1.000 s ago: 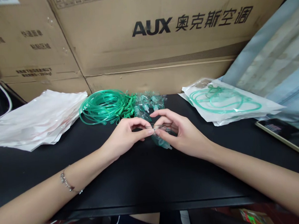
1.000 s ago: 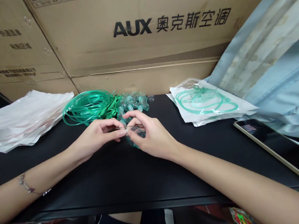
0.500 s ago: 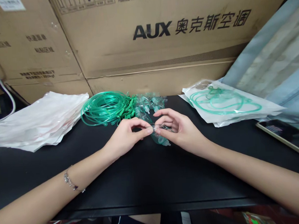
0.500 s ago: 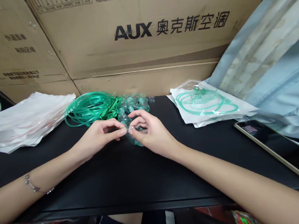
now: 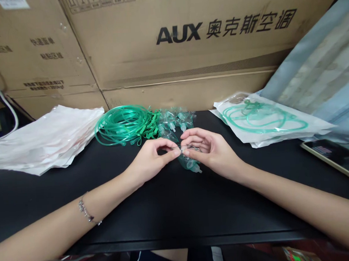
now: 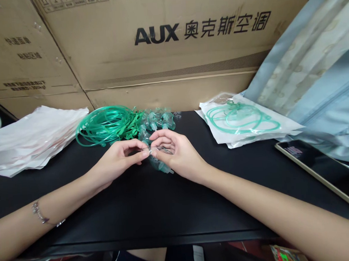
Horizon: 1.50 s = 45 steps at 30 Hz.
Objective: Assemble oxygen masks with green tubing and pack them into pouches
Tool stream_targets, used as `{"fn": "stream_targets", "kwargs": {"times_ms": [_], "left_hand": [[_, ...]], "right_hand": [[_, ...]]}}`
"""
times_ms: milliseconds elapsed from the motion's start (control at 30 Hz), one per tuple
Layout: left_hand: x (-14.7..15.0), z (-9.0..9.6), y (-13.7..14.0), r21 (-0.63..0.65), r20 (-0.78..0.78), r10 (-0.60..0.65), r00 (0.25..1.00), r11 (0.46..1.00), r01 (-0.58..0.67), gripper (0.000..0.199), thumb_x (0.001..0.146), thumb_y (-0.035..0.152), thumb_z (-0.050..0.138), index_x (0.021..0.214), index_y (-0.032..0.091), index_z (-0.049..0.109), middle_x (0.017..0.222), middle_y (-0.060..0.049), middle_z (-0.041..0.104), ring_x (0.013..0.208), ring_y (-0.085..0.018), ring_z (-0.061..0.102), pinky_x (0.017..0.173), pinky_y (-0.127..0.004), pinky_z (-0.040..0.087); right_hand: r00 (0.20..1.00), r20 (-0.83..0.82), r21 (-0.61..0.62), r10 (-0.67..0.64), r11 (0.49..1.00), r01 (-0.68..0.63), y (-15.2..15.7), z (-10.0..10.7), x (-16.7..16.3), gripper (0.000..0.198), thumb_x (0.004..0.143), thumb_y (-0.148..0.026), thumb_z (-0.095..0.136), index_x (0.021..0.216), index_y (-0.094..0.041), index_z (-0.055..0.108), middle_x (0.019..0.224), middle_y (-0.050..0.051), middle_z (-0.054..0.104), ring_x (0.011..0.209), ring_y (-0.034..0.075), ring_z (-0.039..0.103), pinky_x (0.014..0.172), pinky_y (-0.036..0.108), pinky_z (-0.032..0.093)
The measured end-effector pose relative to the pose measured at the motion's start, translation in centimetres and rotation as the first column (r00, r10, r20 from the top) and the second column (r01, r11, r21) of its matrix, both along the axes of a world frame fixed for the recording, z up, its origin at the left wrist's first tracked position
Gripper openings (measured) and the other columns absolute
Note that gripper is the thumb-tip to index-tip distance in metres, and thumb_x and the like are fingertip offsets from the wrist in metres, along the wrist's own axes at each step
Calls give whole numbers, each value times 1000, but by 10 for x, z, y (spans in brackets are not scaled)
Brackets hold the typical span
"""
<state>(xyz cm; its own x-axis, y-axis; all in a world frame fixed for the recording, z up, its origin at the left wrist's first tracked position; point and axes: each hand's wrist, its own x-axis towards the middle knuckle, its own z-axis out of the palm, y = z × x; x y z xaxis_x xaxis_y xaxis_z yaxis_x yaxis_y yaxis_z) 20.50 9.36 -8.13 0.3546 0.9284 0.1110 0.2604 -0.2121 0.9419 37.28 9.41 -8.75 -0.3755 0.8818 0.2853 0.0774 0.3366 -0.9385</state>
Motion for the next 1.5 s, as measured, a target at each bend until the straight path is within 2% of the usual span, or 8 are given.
{"fn": "stream_targets", "kwargs": {"times_ms": [267,367,467,567,700,933,1100,1500], "left_hand": [[-3,-2,2,-143,104,47,993,989,-32,25,64,34,68,79,15,63,77,-1,61,71,-12,54,56,-21,43],[-1,-2,0,-188,222,141,965,977,-100,41,62,28,71,98,16,56,80,0,59,72,-12,57,58,-22,48],[2,-1,-2,-213,275,206,939,966,-150,43,63,27,71,101,14,56,86,-3,63,78,-14,60,63,-24,50],[4,-1,-4,-194,279,185,942,972,-133,35,66,29,69,97,12,62,91,-6,68,84,-15,62,71,-24,51],[1,-2,-2,-142,287,180,941,979,-144,34,67,27,69,97,12,65,93,-5,70,85,-16,64,77,-26,50],[-4,0,2,-81,275,150,950,988,-133,28,59,26,74,85,15,69,89,-5,71,86,-20,65,84,-33,49],[-8,2,3,-79,249,85,965,995,-67,26,55,26,77,78,16,69,86,-3,71,83,-18,65,83,-32,49],[-14,8,5,5,107,-111,988,994,111,21,55,26,76,70,14,65,81,-3,69,77,-17,64,73,-29,51]], "right_hand": [[1000,-13,-44,28,999,-28,8,-1,2,25,67,-20,66,87,-16,52,76,0,57,72,9,57,71,23,48],[995,-99,-88,10,996,-18,9,-1,2,28,65,-19,68,89,-17,54,75,-2,58,71,8,58,71,22,48],[973,-226,-164,-44,986,7,5,-2,-1,30,64,-19,70,91,-18,58,75,-3,60,70,8,59,71,22,48],[959,-270,-223,-89,974,28,2,-2,-3,26,62,-21,72,86,-18,62,76,-2,64,71,8,61,72,23,49],[977,-200,-198,-74,980,34,2,1,0,21,63,-26,71,82,-17,67,79,2,69,75,12,64,75,26,51],[986,-151,-315,-72,949,21,0,7,1,19,60,-27,73,72,-15,65,66,-1,67,64,13,66,57,22,56],[995,-94,-269,-43,963,16,-6,13,0,21,58,-28,74,70,-13,63,61,1,66,59,14,66,49,20,55],[999,39,-137,1,991,4,-10,14,-1,21,61,-33,71,67,-15,63,59,2,66,54,12,64,50,21,51]]}}
